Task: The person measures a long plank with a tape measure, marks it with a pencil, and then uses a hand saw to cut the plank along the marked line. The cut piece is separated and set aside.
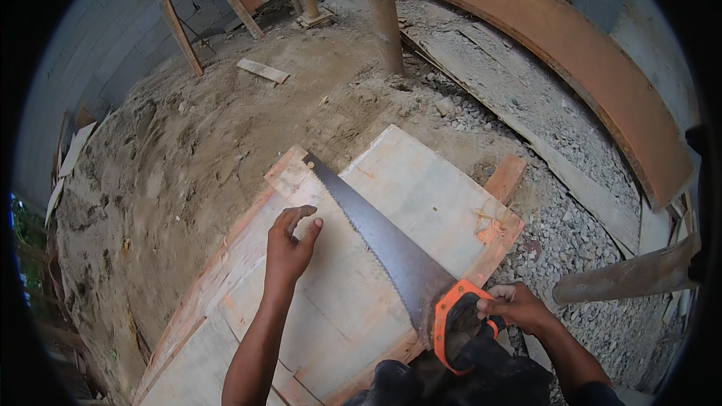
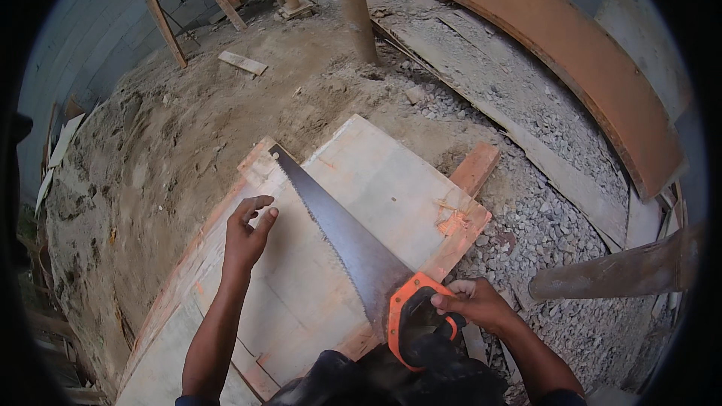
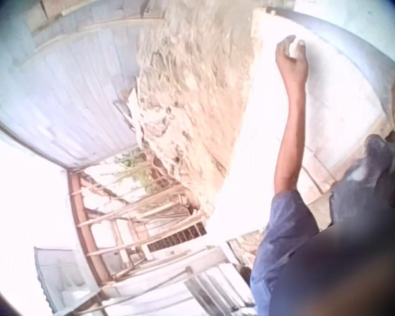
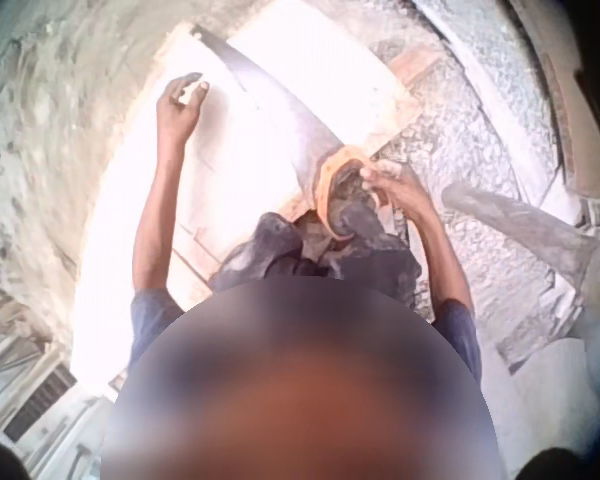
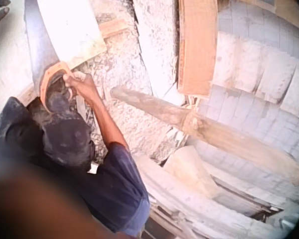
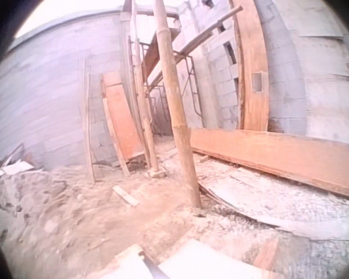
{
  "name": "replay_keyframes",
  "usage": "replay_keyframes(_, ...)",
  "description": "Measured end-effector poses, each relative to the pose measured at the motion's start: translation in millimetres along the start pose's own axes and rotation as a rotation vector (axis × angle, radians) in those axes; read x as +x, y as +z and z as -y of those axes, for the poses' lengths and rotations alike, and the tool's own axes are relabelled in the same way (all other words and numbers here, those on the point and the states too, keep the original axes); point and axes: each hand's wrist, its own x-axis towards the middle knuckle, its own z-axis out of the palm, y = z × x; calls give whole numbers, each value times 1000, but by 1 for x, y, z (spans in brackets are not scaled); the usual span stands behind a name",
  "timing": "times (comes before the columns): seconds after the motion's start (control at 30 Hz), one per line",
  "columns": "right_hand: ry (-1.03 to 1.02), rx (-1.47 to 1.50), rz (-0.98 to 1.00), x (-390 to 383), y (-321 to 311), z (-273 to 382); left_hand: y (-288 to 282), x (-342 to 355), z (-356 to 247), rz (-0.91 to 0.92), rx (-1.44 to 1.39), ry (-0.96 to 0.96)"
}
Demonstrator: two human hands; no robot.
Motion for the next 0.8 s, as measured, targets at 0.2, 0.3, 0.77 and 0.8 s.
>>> replay_keyframes(0.2,-166,-14,-99,-9,13,-27,48,100,22,-82,-223,-382)
replay_keyframes(0.3,-154,-61,-66,-20,5,-38,52,106,26,-63,-285,-424)
replay_keyframes(0.77,-336,-167,-30,14,-44,-38,78,111,20,-12,-131,-281)
replay_keyframes(0.8,-295,-190,-6,20,-42,-36,78,113,22,-17,-152,-272)
